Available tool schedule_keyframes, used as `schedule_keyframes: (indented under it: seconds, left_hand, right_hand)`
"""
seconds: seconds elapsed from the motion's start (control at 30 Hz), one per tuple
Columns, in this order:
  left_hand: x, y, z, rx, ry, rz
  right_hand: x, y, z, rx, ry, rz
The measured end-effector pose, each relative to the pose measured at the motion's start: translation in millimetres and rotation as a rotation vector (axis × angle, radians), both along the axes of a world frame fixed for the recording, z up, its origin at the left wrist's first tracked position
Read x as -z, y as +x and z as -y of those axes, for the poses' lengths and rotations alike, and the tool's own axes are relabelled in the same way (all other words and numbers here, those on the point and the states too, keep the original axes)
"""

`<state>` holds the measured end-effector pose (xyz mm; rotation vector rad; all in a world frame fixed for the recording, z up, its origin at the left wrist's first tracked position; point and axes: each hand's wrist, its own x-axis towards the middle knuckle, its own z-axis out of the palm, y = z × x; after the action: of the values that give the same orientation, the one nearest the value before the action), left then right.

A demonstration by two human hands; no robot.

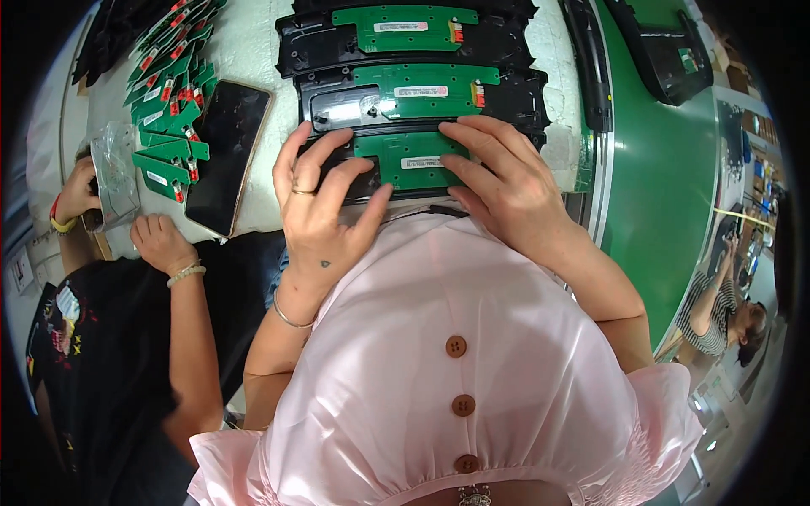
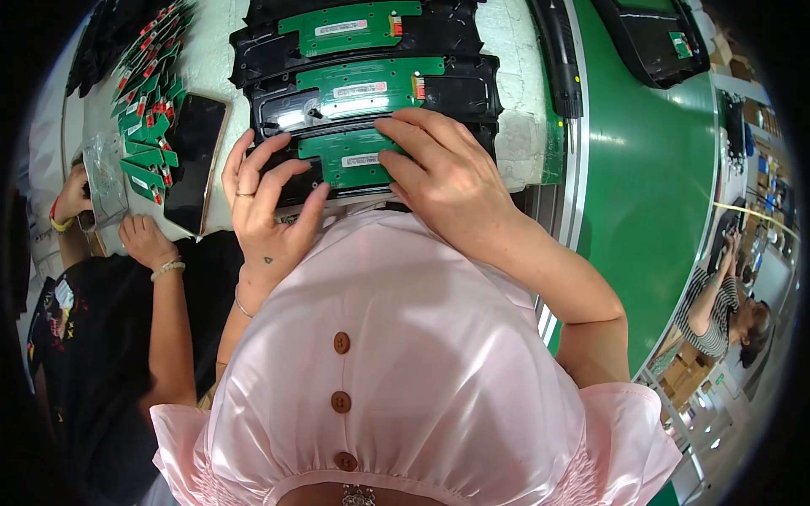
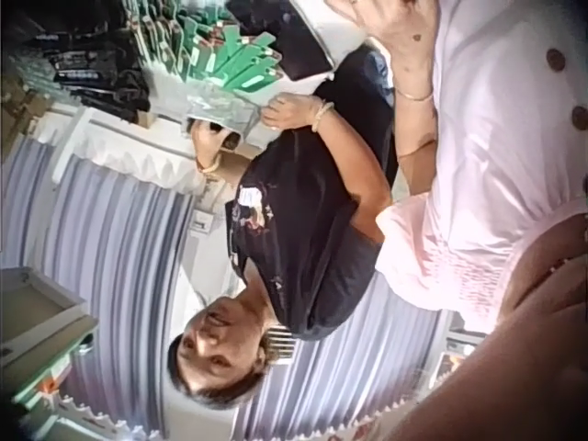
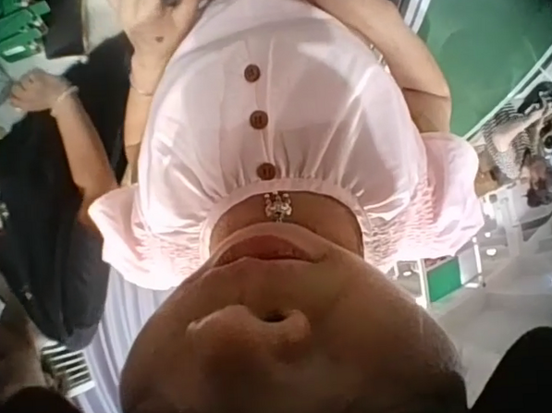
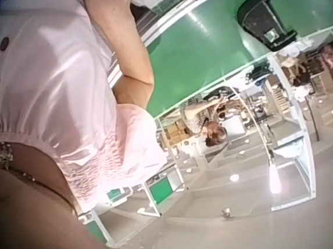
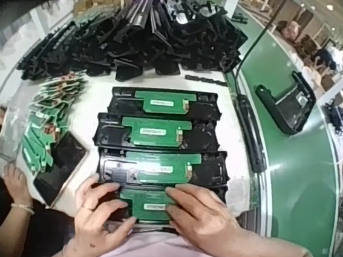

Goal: Assembling electronic components by placing green circuit boards into black plastic housings and securing them with an electric screwdriver.

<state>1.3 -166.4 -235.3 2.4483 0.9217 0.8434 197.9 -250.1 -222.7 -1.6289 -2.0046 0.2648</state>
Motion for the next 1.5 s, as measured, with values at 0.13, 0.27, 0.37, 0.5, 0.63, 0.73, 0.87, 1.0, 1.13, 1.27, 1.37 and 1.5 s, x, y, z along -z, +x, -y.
schedule_keyframes:
  seconds: [0.13, 0.27, 0.37, 0.5, 0.63, 0.73, 0.87, 1.0, 1.13, 1.27, 1.37, 1.5]
  left_hand:
    - [3, 2, 5, 0.034, 0.0, -0.055]
    - [7, 4, 6, 0.04, -0.011, -0.082]
    - [9, 7, 4, 0.021, -0.021, -0.082]
    - [8, 7, -2, 0.002, -0.031, -0.09]
    - [-20, -11, -12, -0.017, -0.019, -0.019]
    - [-41, -38, -49, -0.248, 0.122, 0.127]
    - [-62, -96, -100, -0.796, 0.095, 0.397]
    - [-66, -164, -101, -1.057, 0.184, 0.104]
    - [-54, -188, -132, -1.132, 0.2, -0.114]
    - [-55, -210, -177, -1.113, 0.145, -0.301]
    - [-56, -217, -198, -1.083, 0.054, -0.439]
    - [-56, -211, -223, -1.039, -0.078, -0.777]
  right_hand:
    - [-3, 7, 7, 0.033, -0.002, -0.018]
    - [3, 18, 14, 0.025, -0.013, 0.022]
    - [4, 21, 11, 0.017, -0.011, 0.012]
    - [8, 23, 3, -0.016, 0.009, 0.019]
    - [-6, 22, -16, -0.107, -0.021, -0.071]
    - [-23, 43, -25, 0.078, 0.049, -0.035]
    - [5, 106, -45, 0.375, 0.147, -0.062]
    - [34, 149, -58, 0.459, 0.019, -0.09]
    - [41, 155, -76, 0.494, -0.02, 0.105]
    - [54, 171, -89, 0.549, 0.04, 0.214]
    - [59, 174, -86, 0.582, -0.01, 0.182]
    - [73, 180, -84, 0.602, -0.1, 0.101]
